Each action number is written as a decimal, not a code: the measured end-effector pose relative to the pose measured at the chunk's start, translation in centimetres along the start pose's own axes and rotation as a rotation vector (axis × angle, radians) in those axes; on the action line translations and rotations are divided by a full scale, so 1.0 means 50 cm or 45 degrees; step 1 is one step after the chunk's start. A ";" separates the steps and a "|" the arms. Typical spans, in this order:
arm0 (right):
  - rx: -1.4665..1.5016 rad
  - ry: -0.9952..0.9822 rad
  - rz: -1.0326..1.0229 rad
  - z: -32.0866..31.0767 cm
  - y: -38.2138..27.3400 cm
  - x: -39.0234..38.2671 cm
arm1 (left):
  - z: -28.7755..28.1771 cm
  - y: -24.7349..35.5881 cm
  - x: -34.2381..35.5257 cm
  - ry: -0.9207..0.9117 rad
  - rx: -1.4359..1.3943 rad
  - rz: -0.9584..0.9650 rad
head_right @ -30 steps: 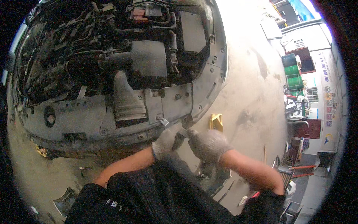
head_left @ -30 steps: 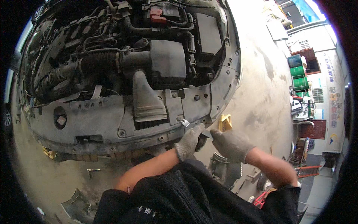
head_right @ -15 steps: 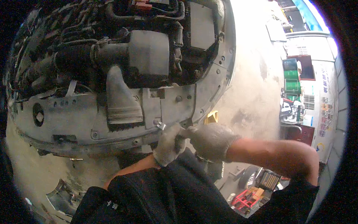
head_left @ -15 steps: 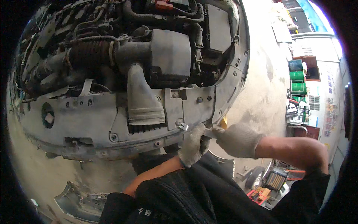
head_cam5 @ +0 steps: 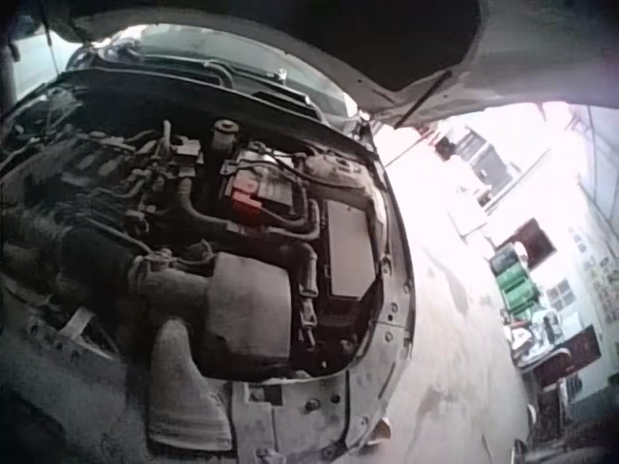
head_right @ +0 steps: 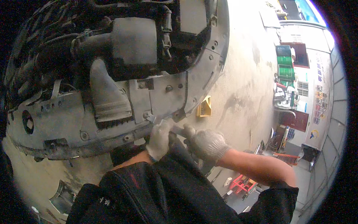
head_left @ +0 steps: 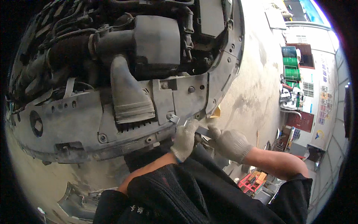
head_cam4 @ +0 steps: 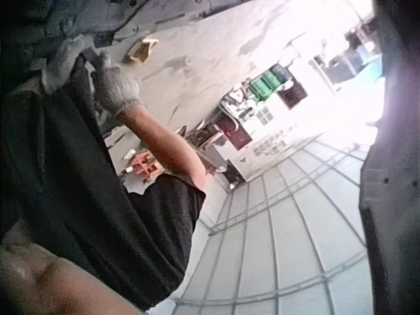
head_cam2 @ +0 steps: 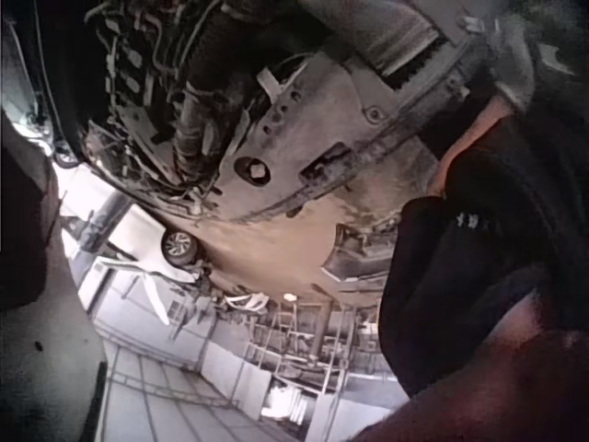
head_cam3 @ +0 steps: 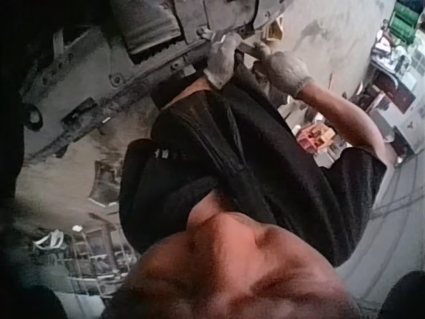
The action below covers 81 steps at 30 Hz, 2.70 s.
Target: The person removes several components from the front of a car with its hood open. They use a wrench to loosen bolts, detach a plastic cover, and remove a metal crossbar from the engine bay area.
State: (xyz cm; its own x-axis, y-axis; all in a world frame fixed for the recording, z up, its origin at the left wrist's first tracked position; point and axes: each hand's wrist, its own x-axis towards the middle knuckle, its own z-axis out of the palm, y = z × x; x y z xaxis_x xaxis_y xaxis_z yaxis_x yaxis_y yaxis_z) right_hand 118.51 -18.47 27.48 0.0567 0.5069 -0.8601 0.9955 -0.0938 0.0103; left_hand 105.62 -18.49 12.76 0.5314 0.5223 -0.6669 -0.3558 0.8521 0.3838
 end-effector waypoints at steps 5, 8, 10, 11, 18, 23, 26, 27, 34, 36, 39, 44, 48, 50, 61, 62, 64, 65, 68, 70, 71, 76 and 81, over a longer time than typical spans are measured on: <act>0.232 0.106 -0.002 0.068 0.034 0.033 | 0.009 0.003 -0.009 0.089 0.426 0.100; 0.852 0.209 -0.180 0.190 0.042 0.061 | 0.020 0.022 -0.015 0.188 0.367 0.031; 0.939 0.217 -0.090 0.203 -0.008 0.068 | -0.024 0.024 -0.006 0.188 0.648 0.145; 0.878 0.191 -0.028 0.206 -0.010 0.058 | -0.019 0.026 -0.016 0.143 0.600 0.169; 0.867 0.162 0.053 0.161 0.048 -0.083 | -0.002 -0.043 -0.033 -0.275 0.708 0.114; 0.654 0.274 0.034 0.119 0.016 -0.087 | -0.003 0.016 -0.044 -0.282 0.673 -0.099; 0.427 0.362 -0.031 0.056 0.008 -0.053 | -0.016 0.037 -0.009 -0.321 0.440 -0.076; 0.304 0.441 -0.092 0.031 0.018 -0.028 | -0.022 0.061 0.001 -0.346 0.521 -0.054; -0.577 0.530 -0.173 -0.191 0.028 0.091 | -0.105 0.082 -0.018 0.053 1.377 0.996; -0.760 0.490 -0.232 -0.223 0.026 0.112 | -0.124 0.091 -0.069 0.149 1.630 1.074; -0.874 0.306 -0.194 -0.273 -0.018 0.127 | -0.171 0.076 -0.094 0.350 1.523 1.078; -0.925 0.177 -0.182 -0.312 -0.050 0.139 | -0.233 0.086 -0.132 0.644 1.105 0.853; -0.904 0.221 -0.274 -0.288 0.005 0.167 | -0.246 0.135 -0.191 0.557 0.761 0.480; -0.775 0.276 -0.288 -0.266 0.014 0.159 | -0.245 0.130 -0.188 0.533 0.752 0.508; -0.362 -0.045 -0.012 -0.228 0.029 0.167 | -0.231 0.131 -0.180 0.535 0.910 0.558; -0.401 -0.015 -0.053 -0.225 0.036 0.168 | -0.229 0.133 -0.182 0.542 0.892 0.542; -0.472 0.044 -0.134 -0.220 0.035 0.161 | -0.219 0.137 -0.185 0.555 0.860 0.505; -0.353 0.050 -0.096 -0.196 0.045 0.171 | -0.214 0.138 -0.181 0.581 0.869 0.514; -0.431 0.086 -0.072 -0.232 0.074 0.214 | -0.224 0.123 -0.169 0.540 0.936 0.551; -0.490 0.158 -0.207 -0.277 0.063 0.217 | -0.183 0.135 -0.163 0.451 0.984 0.423; -0.554 0.225 -0.349 -0.291 0.068 0.217 | -0.170 0.116 -0.145 0.353 1.025 0.397; -0.418 0.171 -0.141 -0.231 0.116 0.278 | -0.005 0.066 0.015 -0.084 0.861 0.118; -0.781 0.305 -0.421 -0.307 0.086 0.252 | -0.007 0.050 0.021 0.001 0.972 0.331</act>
State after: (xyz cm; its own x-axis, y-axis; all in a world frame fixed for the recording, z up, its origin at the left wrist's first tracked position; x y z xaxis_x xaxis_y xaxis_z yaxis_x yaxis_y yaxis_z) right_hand 124.66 0.67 24.53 -0.3086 0.6059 -0.7332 0.8229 0.5567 0.1136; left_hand 105.01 -15.85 12.80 0.5033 0.7071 -0.4967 0.1555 0.4913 0.8570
